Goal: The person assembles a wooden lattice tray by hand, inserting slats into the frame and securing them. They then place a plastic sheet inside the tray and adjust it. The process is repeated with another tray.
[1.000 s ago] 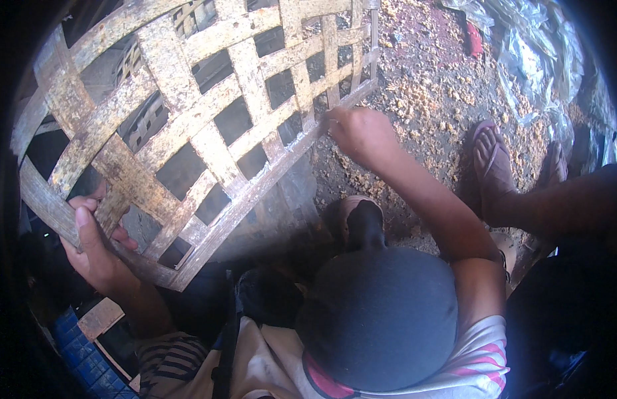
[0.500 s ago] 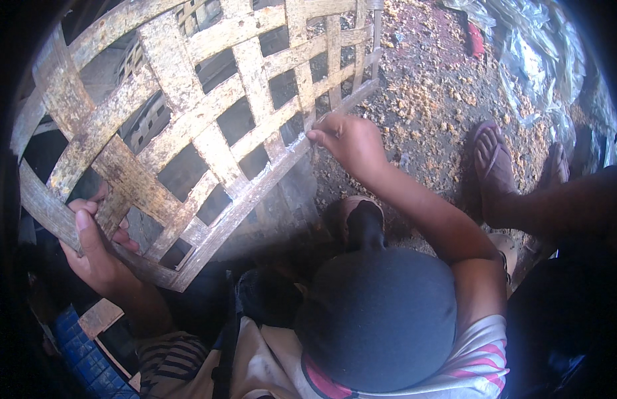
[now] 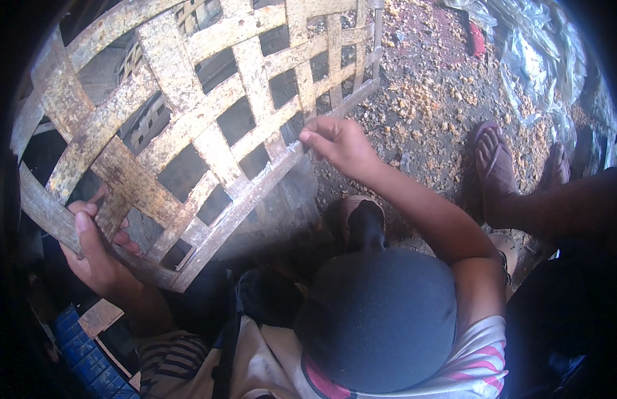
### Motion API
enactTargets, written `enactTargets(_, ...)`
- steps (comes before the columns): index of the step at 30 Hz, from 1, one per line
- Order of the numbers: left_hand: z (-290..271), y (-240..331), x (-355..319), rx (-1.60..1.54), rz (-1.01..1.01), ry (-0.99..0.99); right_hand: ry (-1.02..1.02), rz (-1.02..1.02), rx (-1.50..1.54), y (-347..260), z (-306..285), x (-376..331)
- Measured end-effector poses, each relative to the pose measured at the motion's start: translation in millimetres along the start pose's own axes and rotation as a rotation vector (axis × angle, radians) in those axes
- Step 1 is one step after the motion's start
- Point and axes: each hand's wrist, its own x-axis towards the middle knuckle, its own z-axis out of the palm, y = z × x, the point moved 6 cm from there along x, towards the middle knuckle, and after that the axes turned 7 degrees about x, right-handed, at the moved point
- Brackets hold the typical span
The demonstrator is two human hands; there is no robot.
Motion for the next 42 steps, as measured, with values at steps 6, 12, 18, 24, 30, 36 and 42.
enactTargets(6, -1.9, -3.2, 2.8, 0.001, 0.008, -0.001, -0.051, 0.033, 0.095, -15.2, 14.0, -3.2)
enactTargets(12, -1.6, -4.7, 3.0, 0.016, 0.024, -0.019, -0.135, -0.395, -1.129, -54.2, 14.5, -0.8)
enactTargets(18, -3.1, -7.4, 1.2, -0.006, -0.003, -0.025, -0.225, -0.278, -1.221, -65.4, 20.4, 0.2)
enactTargets(24, -3.1, -4.8, -0.3, 0.023, 0.004, -0.021, -0.32, -0.243, -0.833, -60.0, 23.1, 0.1)
enactTargets(30, -3.7, -3.0, -3.7, 0.026, -0.032, 0.003, -0.357, 0.119, -0.094, -25.4, 17.3, 13.6)
enactTargets(36, -4.3, -5.4, -5.9, 0.016, -0.038, 0.03, -0.33, 0.128, 0.09, -19.4, 14.7, 14.9)
enactTargets(42, -4.1, -9.8, 1.4, 0.044, -0.052, 0.0, -0.158, -0.019, -0.243, -39.1, -17.5, 14.3)
